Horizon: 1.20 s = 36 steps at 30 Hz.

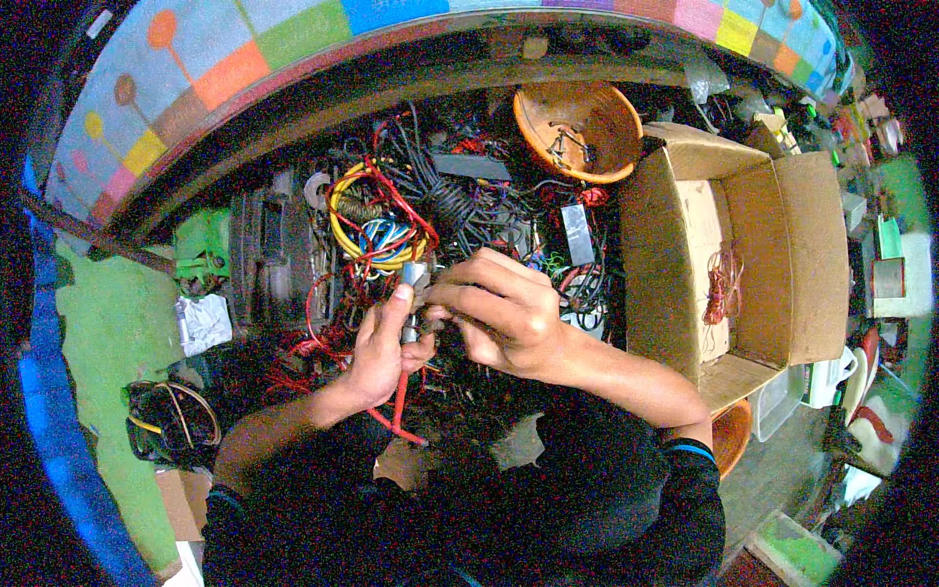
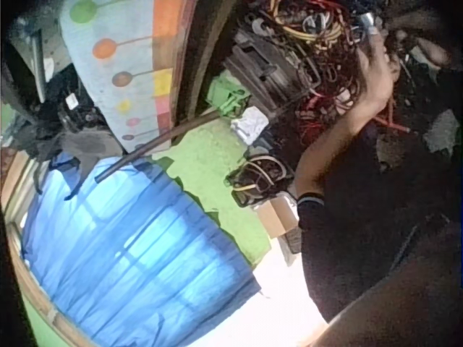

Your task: The person sits on the floor and works on a small electrical component with attached wires. They repeatedly pick up small metal pieces from a bowl, attach them to the component, and place the component back down, continuing this cycle throughout the clip.

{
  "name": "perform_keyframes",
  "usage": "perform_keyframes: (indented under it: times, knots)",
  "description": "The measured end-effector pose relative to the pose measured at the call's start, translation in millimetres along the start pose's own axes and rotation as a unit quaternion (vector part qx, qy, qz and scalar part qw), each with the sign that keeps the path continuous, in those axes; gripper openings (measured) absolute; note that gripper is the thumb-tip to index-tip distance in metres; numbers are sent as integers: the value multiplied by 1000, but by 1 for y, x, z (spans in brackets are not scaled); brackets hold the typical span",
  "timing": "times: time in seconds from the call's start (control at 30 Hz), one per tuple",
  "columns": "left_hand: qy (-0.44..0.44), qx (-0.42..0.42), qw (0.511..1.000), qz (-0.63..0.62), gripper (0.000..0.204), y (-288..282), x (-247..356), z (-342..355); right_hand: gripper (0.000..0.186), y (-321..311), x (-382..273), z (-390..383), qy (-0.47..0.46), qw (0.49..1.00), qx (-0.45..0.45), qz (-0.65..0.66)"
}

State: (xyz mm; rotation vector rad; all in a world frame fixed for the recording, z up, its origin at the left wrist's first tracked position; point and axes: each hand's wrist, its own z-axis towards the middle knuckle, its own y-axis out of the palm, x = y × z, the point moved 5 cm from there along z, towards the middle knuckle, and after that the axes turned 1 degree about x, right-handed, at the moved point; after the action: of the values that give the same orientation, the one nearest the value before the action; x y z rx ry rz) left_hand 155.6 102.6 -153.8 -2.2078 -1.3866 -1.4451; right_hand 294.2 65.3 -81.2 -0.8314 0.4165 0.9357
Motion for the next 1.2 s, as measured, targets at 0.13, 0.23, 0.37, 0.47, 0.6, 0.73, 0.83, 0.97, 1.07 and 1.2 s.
perform_keyframes:
  times: [0.13,0.23,0.37,0.47,0.6,0.73,0.83,0.97,1.07,1.2]
  knots:
    - [-30,17,999,-5,44,-2,-9,-1,11,-40,10,-2,64,981,159,-85]
    - [-52,60,994,-71,44,-19,-18,2,6,-83,40,-15,253,910,327,31]
    - [-11,-38,994,-103,43,-15,-10,4,15,-74,100,-32,361,889,266,96]
    - [-12,-72,990,-124,41,-6,-11,6,16,-69,178,-58,412,885,205,70]
    - [-22,-70,993,-89,44,-5,-13,10,24,-105,256,-65,440,874,182,-94]
    - [-24,-68,995,-68,45,-1,-10,10,52,-131,296,-57,361,874,97,-310]
    - [-28,-65,995,-67,45,-4,-15,12,42,-118,239,-45,356,897,77,-252]
    - [-6,-43,998,-51,47,-13,-11,5,31,-40,85,15,190,981,-34,5]
    - [-25,-50,998,-39,47,-11,-13,3,29,-16,30,23,4,990,-139,35]
    - [-47,-62,996,-35,44,-6,-13,1,36,-9,28,10,-46,990,-135,13]
